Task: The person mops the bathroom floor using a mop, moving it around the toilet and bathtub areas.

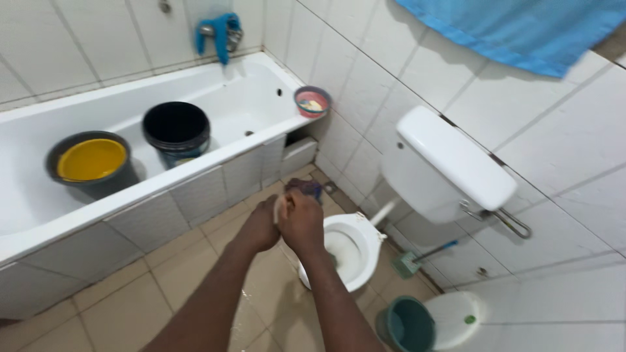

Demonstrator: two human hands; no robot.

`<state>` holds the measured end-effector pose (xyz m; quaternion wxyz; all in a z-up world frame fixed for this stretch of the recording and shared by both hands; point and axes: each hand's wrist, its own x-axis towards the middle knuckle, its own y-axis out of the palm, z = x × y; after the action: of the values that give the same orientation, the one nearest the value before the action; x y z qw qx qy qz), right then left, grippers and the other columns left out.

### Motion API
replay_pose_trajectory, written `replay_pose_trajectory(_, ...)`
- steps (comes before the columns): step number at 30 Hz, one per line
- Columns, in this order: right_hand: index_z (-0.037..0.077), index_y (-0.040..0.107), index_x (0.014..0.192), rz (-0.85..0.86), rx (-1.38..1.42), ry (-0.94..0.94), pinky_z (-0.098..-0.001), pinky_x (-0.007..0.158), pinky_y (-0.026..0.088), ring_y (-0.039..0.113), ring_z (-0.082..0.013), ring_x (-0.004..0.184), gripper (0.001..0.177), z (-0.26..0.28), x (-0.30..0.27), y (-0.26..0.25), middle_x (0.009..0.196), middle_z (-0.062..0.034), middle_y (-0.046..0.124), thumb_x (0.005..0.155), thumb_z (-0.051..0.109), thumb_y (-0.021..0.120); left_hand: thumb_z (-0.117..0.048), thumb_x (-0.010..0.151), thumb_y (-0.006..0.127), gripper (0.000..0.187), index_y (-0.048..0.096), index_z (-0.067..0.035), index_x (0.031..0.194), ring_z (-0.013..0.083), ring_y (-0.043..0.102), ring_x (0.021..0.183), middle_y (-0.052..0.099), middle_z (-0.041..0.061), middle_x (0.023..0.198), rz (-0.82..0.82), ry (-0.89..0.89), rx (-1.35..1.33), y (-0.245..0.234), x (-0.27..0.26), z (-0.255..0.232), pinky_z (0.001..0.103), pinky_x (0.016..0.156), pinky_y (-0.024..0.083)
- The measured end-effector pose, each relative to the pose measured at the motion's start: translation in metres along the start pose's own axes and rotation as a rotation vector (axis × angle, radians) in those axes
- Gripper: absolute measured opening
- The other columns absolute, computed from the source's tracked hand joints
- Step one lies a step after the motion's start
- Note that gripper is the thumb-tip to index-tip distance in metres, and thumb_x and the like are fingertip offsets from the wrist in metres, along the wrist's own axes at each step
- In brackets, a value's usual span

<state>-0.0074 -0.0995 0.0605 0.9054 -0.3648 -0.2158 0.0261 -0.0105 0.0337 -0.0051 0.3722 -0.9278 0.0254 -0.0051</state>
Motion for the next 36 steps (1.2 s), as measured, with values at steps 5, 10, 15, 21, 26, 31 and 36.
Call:
replay_pose_trajectory(5,-0.01,0.054,0.132,-0.015,-0.383,0.02,-0.0587,0.105,0.035,0.049,-0.054,0.128,0.077,-0.106,-0.073,0.125,0.133,-0.0347,0.058,0.055,-0.003,0.062,-0.017,0.09,0.069,0.075,0.032,-0.01,0.154,0.0389,0.05,0.135,0.05,0.023,0.146,0.043,-0.275,0.069,-0.129,-0.062,0.111,0.045,0.112,0.041)
replay_pose_trajectory(10,-0.012,0.043,0.137,0.349,-0.396,0.623,-0.0476,0.095,0.055,0.067,-0.0441,0.108,0.069,-0.111,-0.142,0.171,0.113,-0.0314,0.067,0.076,0.011,0.067,-0.017,0.087,0.07,0.069,0.04,-0.01,0.15,0.035,0.058,0.13,0.062,0.02,0.137,0.024,-0.321,0.035,-0.204,-0.107,0.189,0.042,0.111,0.045)
replay_pose_trajectory(15,-0.011,0.059,0.122,0.604,-0.397,0.731,-0.0417,0.09,0.06,0.076,-0.0368,0.1,0.048,0.037,-0.17,0.157,0.103,-0.0266,0.075,0.078,0.009,0.065,-0.017,0.089,0.067,0.062,0.044,-0.008,0.147,0.0354,0.061,0.127,0.063,0.02,0.136,0.188,-0.188,0.064,-0.201,-0.112,0.19,0.042,0.108,0.048)
replay_pose_trajectory(21,-0.006,0.063,0.111,0.672,-0.544,0.608,-0.046,0.091,0.058,0.07,-0.0412,0.104,0.036,0.187,-0.145,0.058,0.107,-0.0289,0.069,0.077,0.005,0.066,-0.018,0.092,0.066,0.057,0.046,-0.008,0.144,0.0356,0.059,0.127,0.062,0.02,0.135,0.35,0.013,0.089,-0.165,-0.12,0.13,0.044,0.106,0.048)
replay_pose_trajectory(26,0.002,0.071,0.103,0.66,-0.592,0.583,-0.0468,0.092,0.057,0.071,-0.0387,0.102,0.032,0.304,-0.16,-0.035,0.105,-0.0249,0.072,0.071,0.008,0.07,-0.021,0.091,0.068,0.054,0.05,-0.008,0.14,0.0346,0.062,0.125,0.066,0.019,0.131,0.416,0.074,0.045,-0.135,-0.141,0.106,0.043,0.106,0.049)
replay_pose_trajectory(31,0.0,0.074,0.095,0.611,-0.597,0.564,-0.0443,0.087,0.06,0.073,-0.0383,0.094,0.026,0.345,-0.196,-0.023,0.097,-0.0253,0.072,0.072,0.011,0.07,-0.02,0.09,0.072,0.046,0.057,-0.003,0.13,0.0446,0.054,0.124,0.048,0.03,0.144,0.31,0.395,0.177,-0.115,-0.173,0.122,0.047,0.102,0.045)
replay_pose_trajectory(36,0.0,0.075,0.091,0.355,-0.547,0.532,-0.0445,0.085,0.059,0.073,-0.0374,0.091,0.022,0.321,-0.262,0.032,0.092,-0.0243,0.073,0.071,0.008,0.07,-0.023,0.094,0.065,0.048,0.055,-0.01,0.138,0.0324,0.065,0.122,0.069,0.016,0.129,0.413,0.042,0.148,-0.162,-0.254,0.138,0.042,0.104,0.051)
